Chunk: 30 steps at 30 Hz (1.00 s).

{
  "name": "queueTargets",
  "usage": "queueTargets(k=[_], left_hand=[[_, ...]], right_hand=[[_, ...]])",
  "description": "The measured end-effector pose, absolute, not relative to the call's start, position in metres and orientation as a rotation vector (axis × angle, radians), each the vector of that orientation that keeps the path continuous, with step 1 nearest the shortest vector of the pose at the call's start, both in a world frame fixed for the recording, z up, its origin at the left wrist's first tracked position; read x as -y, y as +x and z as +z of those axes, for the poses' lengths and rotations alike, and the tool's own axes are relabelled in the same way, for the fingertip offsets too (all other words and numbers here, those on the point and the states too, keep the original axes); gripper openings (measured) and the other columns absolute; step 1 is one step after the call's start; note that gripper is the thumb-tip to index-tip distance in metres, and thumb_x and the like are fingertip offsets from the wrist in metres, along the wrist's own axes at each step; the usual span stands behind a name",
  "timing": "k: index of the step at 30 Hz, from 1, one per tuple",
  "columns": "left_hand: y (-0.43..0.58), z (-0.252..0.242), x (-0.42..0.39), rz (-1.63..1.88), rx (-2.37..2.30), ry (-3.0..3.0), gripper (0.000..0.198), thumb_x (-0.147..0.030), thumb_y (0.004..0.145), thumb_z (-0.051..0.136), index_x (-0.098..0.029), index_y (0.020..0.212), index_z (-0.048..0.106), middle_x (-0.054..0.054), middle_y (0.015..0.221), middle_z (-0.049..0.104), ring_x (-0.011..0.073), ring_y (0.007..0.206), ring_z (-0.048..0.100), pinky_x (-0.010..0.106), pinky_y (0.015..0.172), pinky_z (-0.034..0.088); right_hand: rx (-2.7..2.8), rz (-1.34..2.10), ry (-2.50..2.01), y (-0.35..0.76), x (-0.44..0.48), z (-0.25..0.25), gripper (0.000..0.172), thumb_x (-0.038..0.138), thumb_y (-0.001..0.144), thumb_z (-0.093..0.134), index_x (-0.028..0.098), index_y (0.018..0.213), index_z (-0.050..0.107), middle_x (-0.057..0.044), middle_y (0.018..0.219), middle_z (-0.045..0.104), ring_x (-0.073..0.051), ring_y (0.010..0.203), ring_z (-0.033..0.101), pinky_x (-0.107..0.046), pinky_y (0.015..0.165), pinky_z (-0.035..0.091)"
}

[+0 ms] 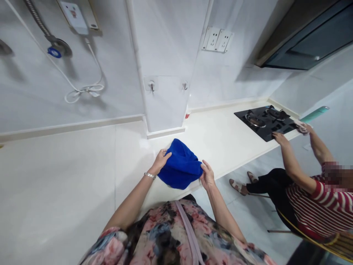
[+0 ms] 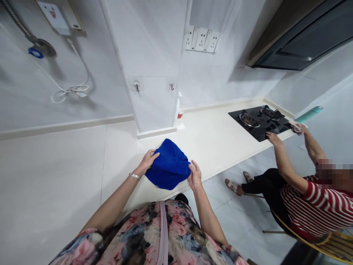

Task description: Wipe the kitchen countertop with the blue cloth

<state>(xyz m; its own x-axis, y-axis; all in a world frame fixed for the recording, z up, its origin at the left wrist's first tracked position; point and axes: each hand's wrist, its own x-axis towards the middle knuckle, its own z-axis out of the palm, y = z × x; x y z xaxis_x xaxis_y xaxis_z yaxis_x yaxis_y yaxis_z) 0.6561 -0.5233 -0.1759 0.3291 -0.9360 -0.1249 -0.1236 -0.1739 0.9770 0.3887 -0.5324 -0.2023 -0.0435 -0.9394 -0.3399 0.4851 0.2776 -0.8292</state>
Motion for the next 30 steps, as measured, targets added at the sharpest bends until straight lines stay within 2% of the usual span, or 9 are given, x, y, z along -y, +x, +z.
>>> queueTargets(k=[4,8,13,16,20,23,26,30], left_hand=[[0.667,-0.142,0.533,-0.924,1.005,1.564,0.036,-0.048,0.079,0.078,-0.024,0.102,0.067,0.005,0.095,0.075,0.0227,0.087,0.071,0.036,0.081,0.056],[0.686,-0.096,0.545,-0.816,1.028,1.548,0.035,-0.05,0.08,0.078,-0.024,0.102,0.068,0.005,0.093,0.074,0.0231,0.088,0.069,0.035,0.08,0.054],[0.705,-0.033,0.551,-0.653,1.165,1.441,0.038,-0.057,0.09,0.067,-0.026,0.113,0.068,-0.002,0.074,0.063,0.0145,0.063,0.055,0.028,0.064,0.045],[0.709,-0.01,0.552,-0.463,1.274,1.466,0.03,-0.052,0.092,0.067,-0.027,0.109,0.071,-0.004,0.069,0.058,0.0135,0.063,0.052,0.027,0.066,0.044],[0.713,-0.008,0.556,-0.433,1.297,1.585,0.021,-0.04,0.089,0.068,-0.026,0.103,0.074,-0.002,0.073,0.063,0.0158,0.069,0.058,0.027,0.069,0.044],[0.716,-0.017,0.559,-0.487,1.344,1.676,0.02,-0.037,0.087,0.068,-0.027,0.103,0.075,-0.005,0.062,0.058,0.0151,0.058,0.051,0.028,0.063,0.04],[0.717,-0.026,0.563,-0.501,1.42,1.719,0.024,-0.035,0.085,0.068,-0.028,0.107,0.076,-0.009,0.05,0.046,0.0151,0.05,0.044,0.029,0.061,0.038],[0.719,-0.028,0.58,-0.602,1.282,1.674,0.03,-0.04,0.086,0.068,-0.025,0.11,0.075,-0.006,0.056,0.053,0.0146,0.052,0.045,0.028,0.058,0.037]], right_hand=[[-1.038,-1.11,-0.598,0.397,0.54,-0.175,0.065,0.034,0.052,0.098,0.018,0.11,0.072,-0.004,0.085,0.08,-0.018,0.07,0.073,-0.028,0.06,0.062],[-1.104,-1.232,-0.847,0.391,0.559,-0.132,0.066,0.043,0.053,0.098,0.017,0.108,0.072,0.004,0.063,0.07,-0.012,0.051,0.058,-0.023,0.047,0.047],[-1.108,-1.446,-1.324,0.38,0.581,-0.065,0.06,0.058,0.07,0.089,0.019,0.112,0.071,0.002,0.071,0.072,-0.013,0.062,0.061,-0.025,0.059,0.047],[-1.072,-1.504,-1.373,0.383,0.59,-0.041,0.056,0.059,0.072,0.088,0.021,0.109,0.072,0.001,0.077,0.074,-0.014,0.069,0.063,-0.026,0.065,0.049],[-1.028,-1.474,-1.171,0.393,0.598,-0.037,0.062,0.054,0.065,0.093,0.02,0.114,0.074,0.002,0.078,0.073,-0.012,0.063,0.059,-0.024,0.057,0.044],[-1.041,-1.322,-1.055,0.399,0.602,-0.049,0.071,0.047,0.058,0.095,0.018,0.119,0.074,0.002,0.072,0.071,-0.012,0.057,0.055,-0.025,0.052,0.041],[-1.057,-1.266,-1.023,0.402,0.605,-0.062,0.071,0.044,0.058,0.094,0.016,0.12,0.073,0.002,0.073,0.071,-0.015,0.06,0.059,-0.027,0.055,0.046],[-1.08,-1.448,-1.085,0.401,0.618,-0.063,0.063,0.05,0.067,0.089,0.018,0.119,0.074,-0.002,0.083,0.074,-0.017,0.073,0.066,-0.029,0.065,0.054]])
